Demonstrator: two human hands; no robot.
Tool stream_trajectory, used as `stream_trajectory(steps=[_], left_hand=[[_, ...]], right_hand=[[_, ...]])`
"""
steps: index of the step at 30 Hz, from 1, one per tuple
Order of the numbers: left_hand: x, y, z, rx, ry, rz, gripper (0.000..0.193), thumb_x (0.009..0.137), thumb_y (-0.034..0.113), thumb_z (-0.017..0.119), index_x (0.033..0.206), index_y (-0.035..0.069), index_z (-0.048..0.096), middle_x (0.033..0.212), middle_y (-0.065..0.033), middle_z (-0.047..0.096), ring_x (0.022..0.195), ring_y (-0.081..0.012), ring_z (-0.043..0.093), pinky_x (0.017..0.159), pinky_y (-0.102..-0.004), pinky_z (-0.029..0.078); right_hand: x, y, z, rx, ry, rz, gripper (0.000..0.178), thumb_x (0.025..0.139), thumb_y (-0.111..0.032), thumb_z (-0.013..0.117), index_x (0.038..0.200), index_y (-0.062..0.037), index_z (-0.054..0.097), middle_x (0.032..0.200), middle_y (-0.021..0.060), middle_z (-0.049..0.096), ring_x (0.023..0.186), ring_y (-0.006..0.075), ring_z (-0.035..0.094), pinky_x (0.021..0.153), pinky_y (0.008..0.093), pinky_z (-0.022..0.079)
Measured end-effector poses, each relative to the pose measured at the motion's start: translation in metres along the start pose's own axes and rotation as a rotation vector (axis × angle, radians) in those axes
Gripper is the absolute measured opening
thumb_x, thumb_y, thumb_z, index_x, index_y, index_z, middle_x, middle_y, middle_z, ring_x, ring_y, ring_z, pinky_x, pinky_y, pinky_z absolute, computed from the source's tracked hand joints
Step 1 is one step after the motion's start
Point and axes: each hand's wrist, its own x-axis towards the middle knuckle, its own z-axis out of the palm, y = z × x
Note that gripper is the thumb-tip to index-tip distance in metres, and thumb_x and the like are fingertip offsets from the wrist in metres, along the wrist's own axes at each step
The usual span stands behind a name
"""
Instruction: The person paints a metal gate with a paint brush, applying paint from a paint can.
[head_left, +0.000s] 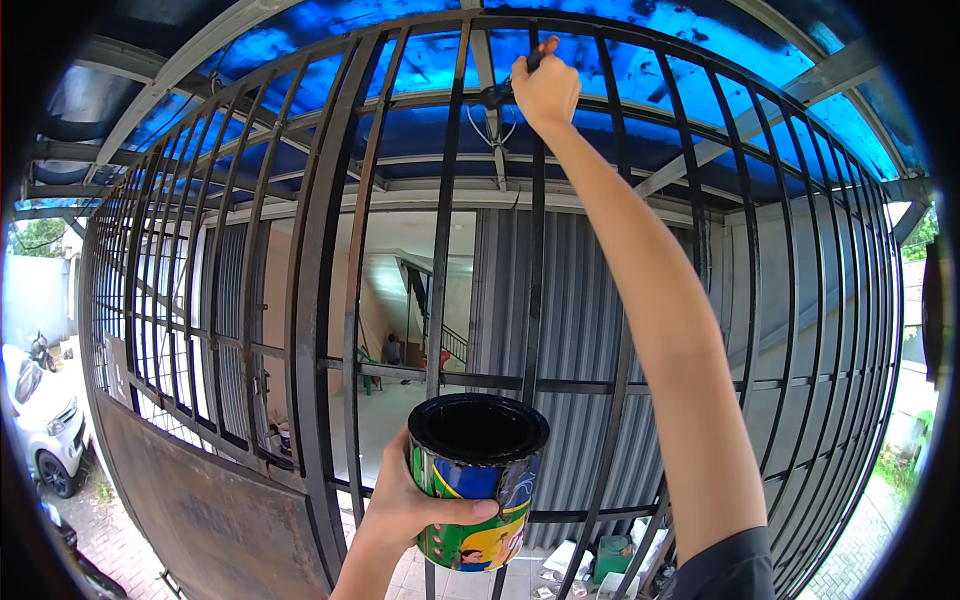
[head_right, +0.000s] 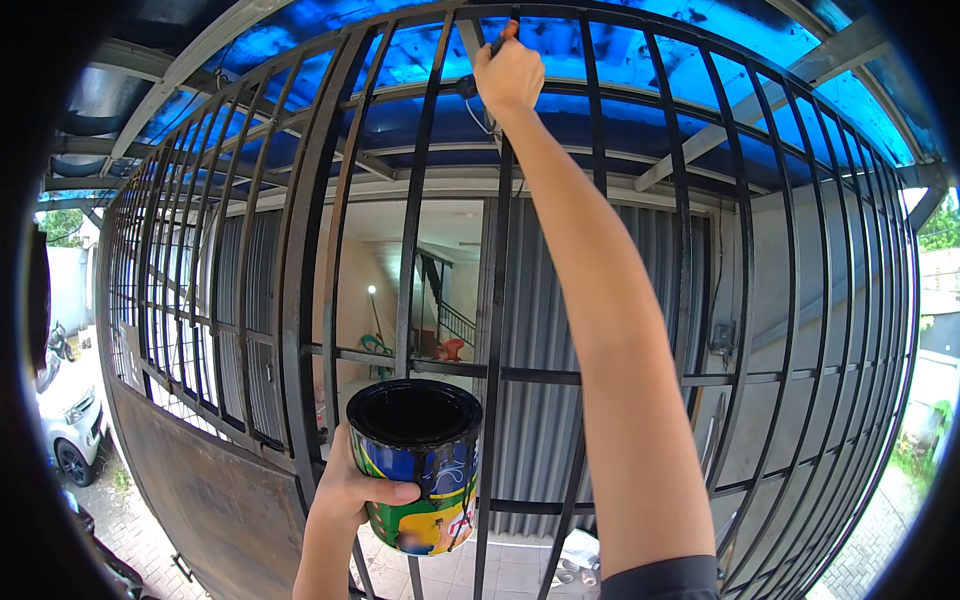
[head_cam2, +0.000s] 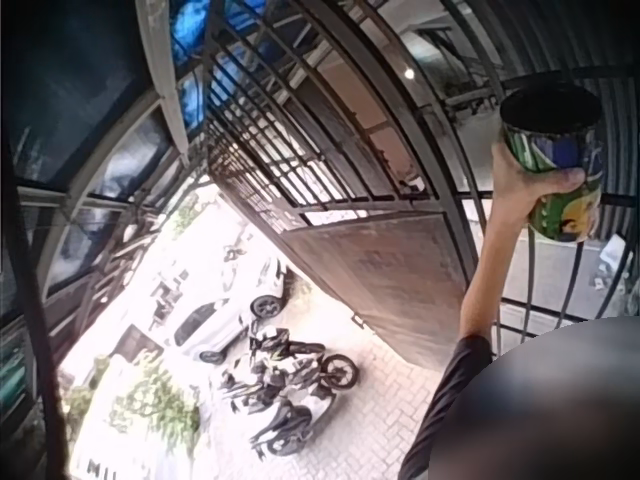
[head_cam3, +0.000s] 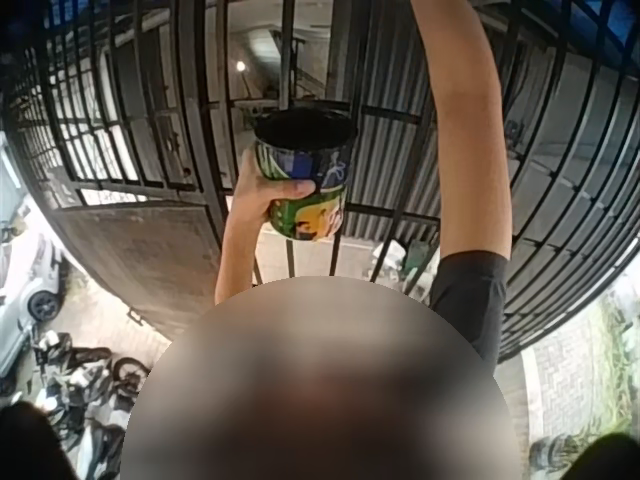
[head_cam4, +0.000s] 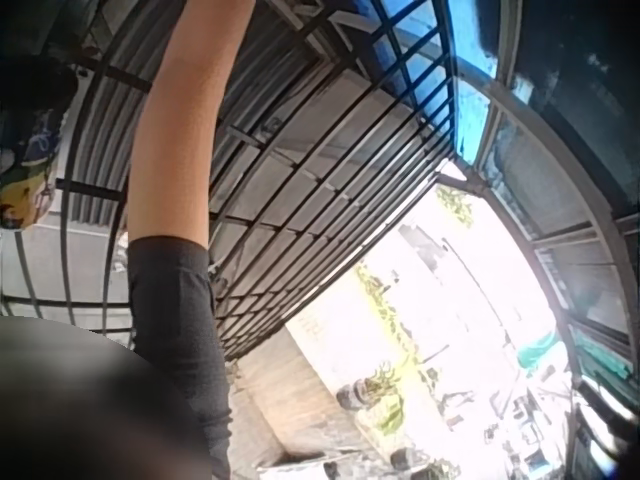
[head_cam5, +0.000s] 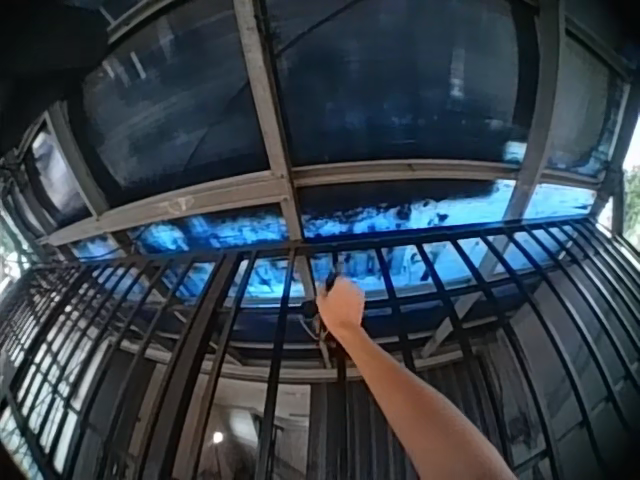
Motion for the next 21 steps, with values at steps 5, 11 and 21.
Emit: stream_trajectory(steps=[5, 11, 21], left_hand=[[-0.001, 0.000, 0.006, -0.001, 0.011, -0.008, 0.081, 0.041, 0.006, 0.084, 0.110, -0.005, 0.045, 0.099, -0.0144, 0.059, 0.091, -0.0223, 0.058, 0.085, -0.0352, 0.046], [-0.002, -0.003, 0.003, -0.005, 0.011, -0.015, 0.081, 0.041, 0.006, 0.084, 0.110, -0.005, 0.045, 0.099, -0.0144, 0.059, 0.090, -0.0223, 0.058, 0.085, -0.0351, 0.046], [-0.028, 0.000, -0.011, 0.025, 0.102, -0.006, 0.082, 0.038, 0.009, 0.083, 0.110, -0.006, 0.046, 0.099, -0.0142, 0.059, 0.090, -0.0221, 0.058, 0.083, -0.0341, 0.047]], right_hand=[[0.020, -0.019, -0.020, -0.253, -0.151, -0.306, 0.020, 0.076, -0.018, 0.056, 0.076, 0.0004, 0.061, 0.070, 0.0190, 0.063, 0.066, 0.0345, 0.063, 0.062, 0.0421, 0.051], [0.008, -0.055, -0.004, -0.135, -0.404, -0.550, 0.025, 0.083, -0.026, 0.053, 0.091, -0.0043, 0.063, 0.071, 0.0182, 0.062, 0.067, 0.0343, 0.061, 0.064, 0.0427, 0.050], [-0.071, -0.075, -0.059, 0.057, -0.878, -0.904, 0.020, 0.083, -0.022, 0.053, 0.088, -0.0044, 0.060, 0.070, 0.0114, 0.062, 0.063, 0.0285, 0.060, 0.060, 0.0375, 0.049]])
